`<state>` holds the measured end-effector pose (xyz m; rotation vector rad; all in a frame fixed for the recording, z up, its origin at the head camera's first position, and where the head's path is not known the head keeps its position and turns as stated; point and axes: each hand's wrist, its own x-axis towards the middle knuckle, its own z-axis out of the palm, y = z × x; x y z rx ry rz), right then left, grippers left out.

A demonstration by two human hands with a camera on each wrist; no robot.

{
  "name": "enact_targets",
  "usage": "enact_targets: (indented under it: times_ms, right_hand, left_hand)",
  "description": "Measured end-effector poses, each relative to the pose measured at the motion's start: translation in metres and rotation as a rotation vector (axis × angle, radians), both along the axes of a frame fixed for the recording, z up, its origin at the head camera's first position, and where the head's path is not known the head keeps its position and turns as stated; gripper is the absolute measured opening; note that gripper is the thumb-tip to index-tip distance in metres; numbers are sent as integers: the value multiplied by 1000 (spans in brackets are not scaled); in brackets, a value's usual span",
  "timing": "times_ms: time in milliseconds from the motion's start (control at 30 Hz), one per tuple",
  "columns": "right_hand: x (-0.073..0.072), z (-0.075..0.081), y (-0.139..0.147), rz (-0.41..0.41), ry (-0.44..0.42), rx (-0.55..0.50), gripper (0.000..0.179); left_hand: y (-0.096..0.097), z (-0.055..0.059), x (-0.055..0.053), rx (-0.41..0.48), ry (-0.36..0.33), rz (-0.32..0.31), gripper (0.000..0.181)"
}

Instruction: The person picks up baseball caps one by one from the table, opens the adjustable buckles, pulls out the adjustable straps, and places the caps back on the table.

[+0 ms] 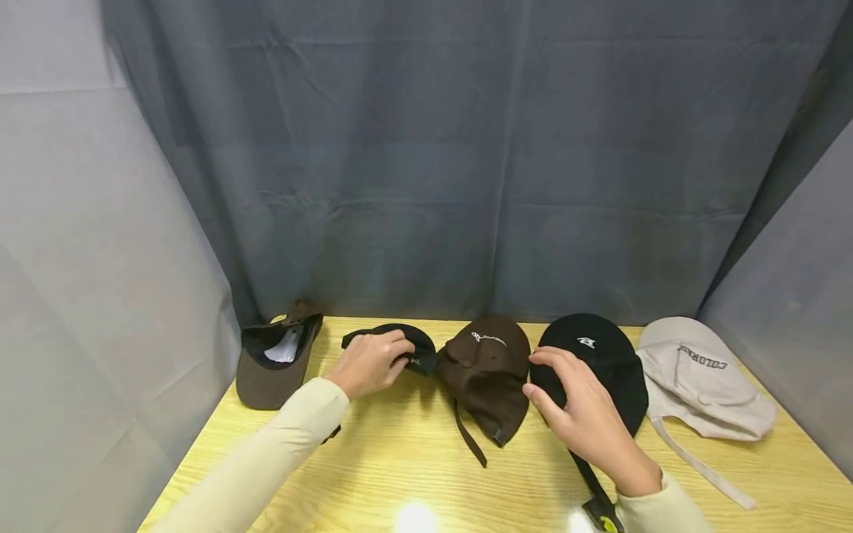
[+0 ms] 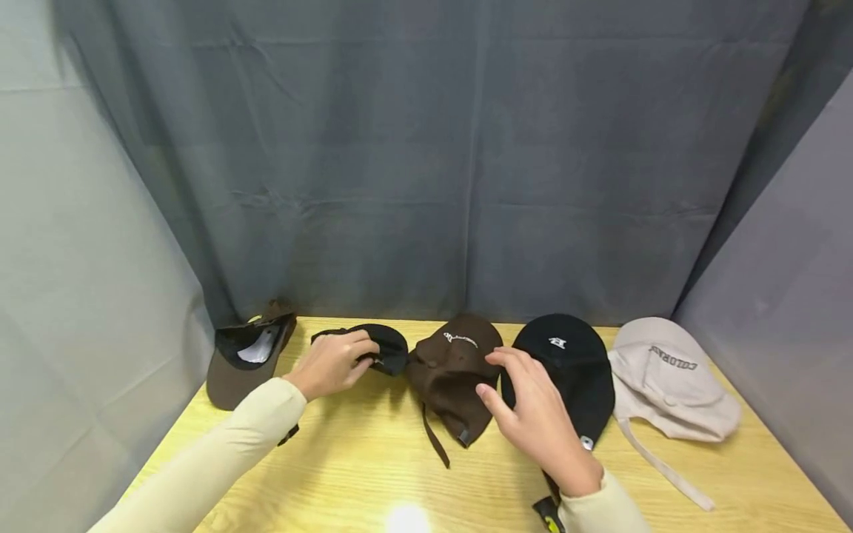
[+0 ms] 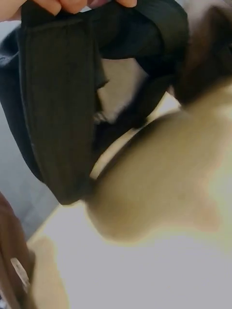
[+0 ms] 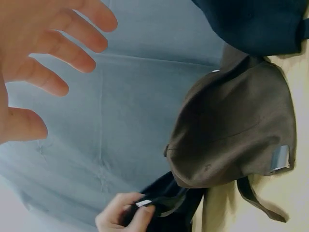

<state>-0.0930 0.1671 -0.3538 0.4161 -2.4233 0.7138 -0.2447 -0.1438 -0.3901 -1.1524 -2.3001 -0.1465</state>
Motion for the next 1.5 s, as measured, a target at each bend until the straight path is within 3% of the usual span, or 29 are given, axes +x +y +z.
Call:
enact_targets:
  times_ms: [200,400,500,600,700,767,833,900,1033,1133,1333,1500]
  right_hand:
    - [2,-7,0,-1,-30,26,37]
    - [1,-9,-2,10,-31,43,35]
    - [0,-10,-4,21,-40,55,34]
    - [0,-12,-6,29,-61,67,33]
    - [0,-14,-7,38,-95,66,33]
    - [1,-14,-8,43,-116,65,33]
    - [1,-15,-8,49,-134,65,33]
    - [1,-17,-8,57,-148,70,32]
    - [1,-21,-7,74,-162,81,31]
    - [2,-24,-6,79,-160,87,31]
    - [1,-25,-7,89,-153,88,32]
    - [-1,-25,-10,110,-155,93,31]
  left_hand:
    - [-6,-35,-4,-46,-62,61,13]
    - [-10,-51,1,-105,-194,105,13]
    - [-15,-52,8,-138,-326,123,18]
    - [-22,-47,17,-144,-519,126,25]
    - [-31,-35,25,-46,-695,88,28]
    - [-39,-25,30,58,-741,55,23]
    - [-47,-16,33,166,-728,39,18]
    - [-55,-9,35,245,-659,55,13]
    - [-75,-3,33,369,-515,142,10]
    - [-89,-2,30,461,-466,215,10]
    - [-117,-8,19,575,-396,437,12]
    - [-142,-21,2,601,-438,650,17]
